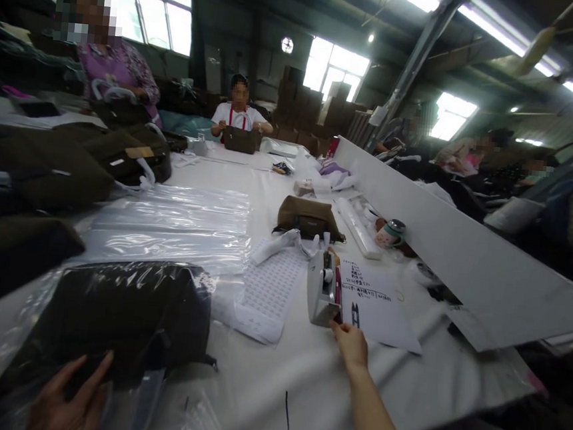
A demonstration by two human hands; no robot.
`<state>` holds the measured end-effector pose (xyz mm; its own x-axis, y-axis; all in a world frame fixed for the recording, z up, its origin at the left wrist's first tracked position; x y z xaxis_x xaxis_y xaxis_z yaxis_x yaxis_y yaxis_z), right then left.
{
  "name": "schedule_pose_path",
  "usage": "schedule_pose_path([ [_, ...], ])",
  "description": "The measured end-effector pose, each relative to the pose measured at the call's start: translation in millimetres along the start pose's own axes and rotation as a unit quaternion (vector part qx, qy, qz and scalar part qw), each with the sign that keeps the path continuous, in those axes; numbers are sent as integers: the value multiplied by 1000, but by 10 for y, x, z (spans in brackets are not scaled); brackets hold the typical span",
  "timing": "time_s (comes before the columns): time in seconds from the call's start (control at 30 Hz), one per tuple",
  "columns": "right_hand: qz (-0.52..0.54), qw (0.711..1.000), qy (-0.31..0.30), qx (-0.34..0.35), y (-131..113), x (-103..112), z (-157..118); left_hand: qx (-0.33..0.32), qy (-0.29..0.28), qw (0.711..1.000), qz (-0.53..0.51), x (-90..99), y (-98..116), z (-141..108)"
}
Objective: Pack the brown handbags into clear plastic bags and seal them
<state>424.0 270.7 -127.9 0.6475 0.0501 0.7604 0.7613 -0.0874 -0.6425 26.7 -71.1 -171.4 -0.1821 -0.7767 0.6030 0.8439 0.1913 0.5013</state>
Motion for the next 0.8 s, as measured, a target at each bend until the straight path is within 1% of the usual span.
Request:
schedule_pose_path([
  [0.07, -57, 997, -45, 11, -55, 91, -57, -4, -3, 1000, 11, 26, 88, 15],
  [0.1, -78, 994, -72, 23, -151, 117, -110, -3, -3, 1000, 15, 39, 127, 9],
  [0.13, -92, 990, -100, 46, -303, 119, -180, 0, -3, 1000, 18, 53, 164, -3],
  [0.17, -101, 983, -134, 80, -511, 87, -268, 8, 0, 1000, 20, 68, 193, -18],
  [0.23, -105, 954, -218, 178, -1073, -85, -510, 22, 17, 1000, 6, 100, 230, -45],
  [0.27, -102, 927, -275, 235, -1399, -224, -672, 39, 25, 999, -4, 113, 231, -58],
  [0.3, -103, 892, -332, 290, -1733, -384, -863, 62, 23, 998, -14, 121, 223, -69],
  [0.33, -103, 851, -388, 339, -2059, -556, -1077, 81, 23, 996, -27, 130, 216, -80],
  [0.37, -103, 804, -441, 386, -2365, -734, -1311, 99, 22, 994, -40, 139, 212, -92],
  [0.43, -118, 713, -501, 476, -2881, -1085, -1787, 124, 23, 990, -68, 160, 217, -115],
  [0.47, -148, 667, -506, 527, -3074, -1259, -2011, 131, 27, 988, -81, 171, 222, -125],
  [0.5, -192, 626, -488, 578, -3222, -1431, -2210, 134, 35, 986, -94, 182, 225, -135],
  [0.53, -244, 593, -450, 621, -3328, -1599, -2375, 136, 44, 984, -107, 191, 224, -144],
  [0.57, -292, 572, -403, 652, -3402, -1755, -2504, 138, 55, 982, -118, 200, 217, -153],
  [0.6, -332, 563, -354, 669, -3451, -1894, -2596, 140, 65, 980, -125, 207, 206, -160],
  [0.63, -361, 564, -311, 674, -3483, -2010, -2653, 141, 72, 979, -126, 212, 195, -166],
  [0.7, -388, 584, -256, 666, -3524, -2154, -2668, 131, 59, 984, -106, 213, 184, -173],
  [0.77, -406, 602, -213, 654, -3567, -2161, -2548, 97, 17, 993, -67, 198, 199, -170],
  [0.8, -414, 613, -192, 645, -3589, -2109, -2435, 77, -9, 996, -48, 185, 209, -167],
])
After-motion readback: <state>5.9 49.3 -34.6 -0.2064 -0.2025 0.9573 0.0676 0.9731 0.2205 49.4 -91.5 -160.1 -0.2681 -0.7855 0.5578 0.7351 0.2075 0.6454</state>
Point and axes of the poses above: each hand's wrist, its own z-axis towards the middle knuckle, its own x-axis out of the back of the hand, y = z × x, the point moved 3 cm from there along z, towards the middle knuckle, and after that the axes turned 13 degrees about -z, right-handed, at the moved point
